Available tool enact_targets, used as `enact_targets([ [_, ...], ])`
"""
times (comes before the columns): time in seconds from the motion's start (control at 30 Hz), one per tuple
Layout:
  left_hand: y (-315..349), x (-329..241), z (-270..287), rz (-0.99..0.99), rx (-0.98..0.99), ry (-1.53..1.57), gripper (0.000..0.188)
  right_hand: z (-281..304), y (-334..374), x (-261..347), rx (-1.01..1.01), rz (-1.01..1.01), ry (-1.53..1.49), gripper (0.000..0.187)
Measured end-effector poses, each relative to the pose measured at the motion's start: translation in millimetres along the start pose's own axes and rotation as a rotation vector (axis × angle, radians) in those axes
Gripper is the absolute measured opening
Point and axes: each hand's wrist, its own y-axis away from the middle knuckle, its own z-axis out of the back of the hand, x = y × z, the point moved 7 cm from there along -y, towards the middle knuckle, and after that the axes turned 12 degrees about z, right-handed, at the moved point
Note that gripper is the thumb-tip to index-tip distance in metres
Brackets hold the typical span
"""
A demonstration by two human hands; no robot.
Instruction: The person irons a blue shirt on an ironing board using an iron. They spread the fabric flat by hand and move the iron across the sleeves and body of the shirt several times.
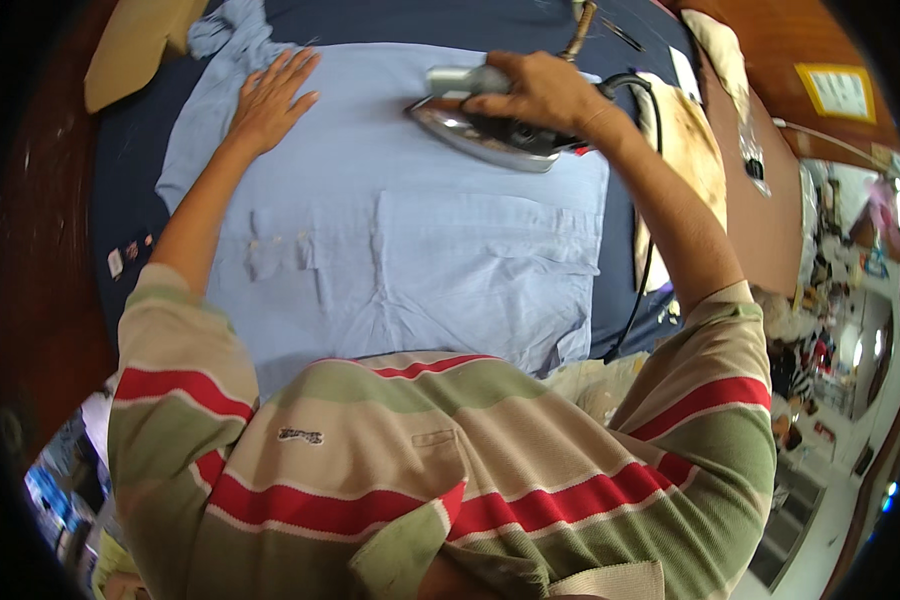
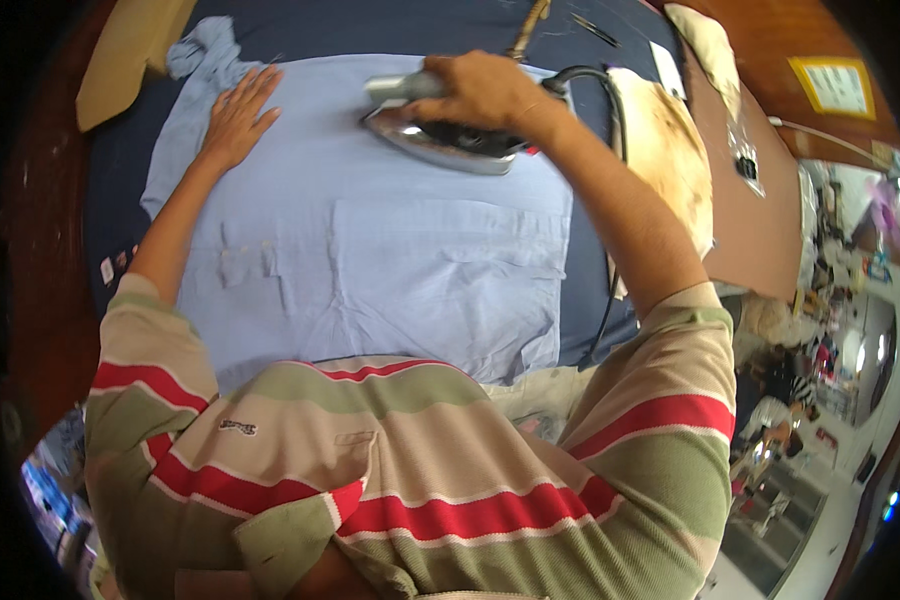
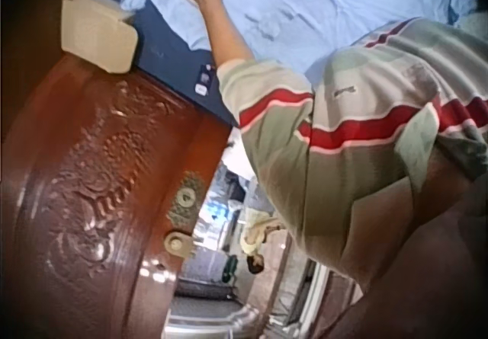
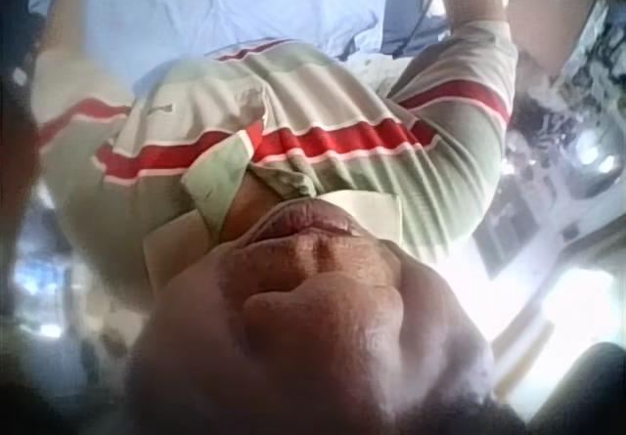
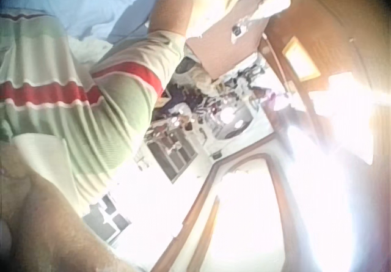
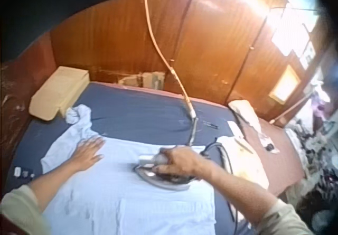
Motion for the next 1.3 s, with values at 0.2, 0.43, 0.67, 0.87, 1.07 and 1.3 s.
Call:
enact_targets([
  [0.2,-0.1,5.2,-8.0,0.003,0.001,0.009,0.053,-26.3,-41.7,98.8,0.092,0.208,-0.002,0.052],
  [0.43,10.5,-12.2,36.0,-0.026,0.051,-0.003,0.054,-17.2,-43.6,104.0,0.096,0.016,-0.048,0.056],
  [0.67,148.1,129.1,100.6,0.511,-0.44,0.127,0.04,-17.4,-94.1,133.5,0.054,0.065,0.009,0.062],
  [0.87,280.0,146.6,89.8,0.943,-0.297,0.228,0.037,-25.8,-177.4,185.0,-0.001,0.15,0.088,0.059],
  [1.07,278.3,141.7,74.0,0.908,-0.276,0.164,0.042,-38.6,-253.3,242.6,-0.079,0.297,0.132,0.056],
  [1.3,319.3,132.9,89.5,1.024,-0.35,0.159,0.041,-38.4,-267.1,260.1,-0.056,0.409,0.059,0.061],
])
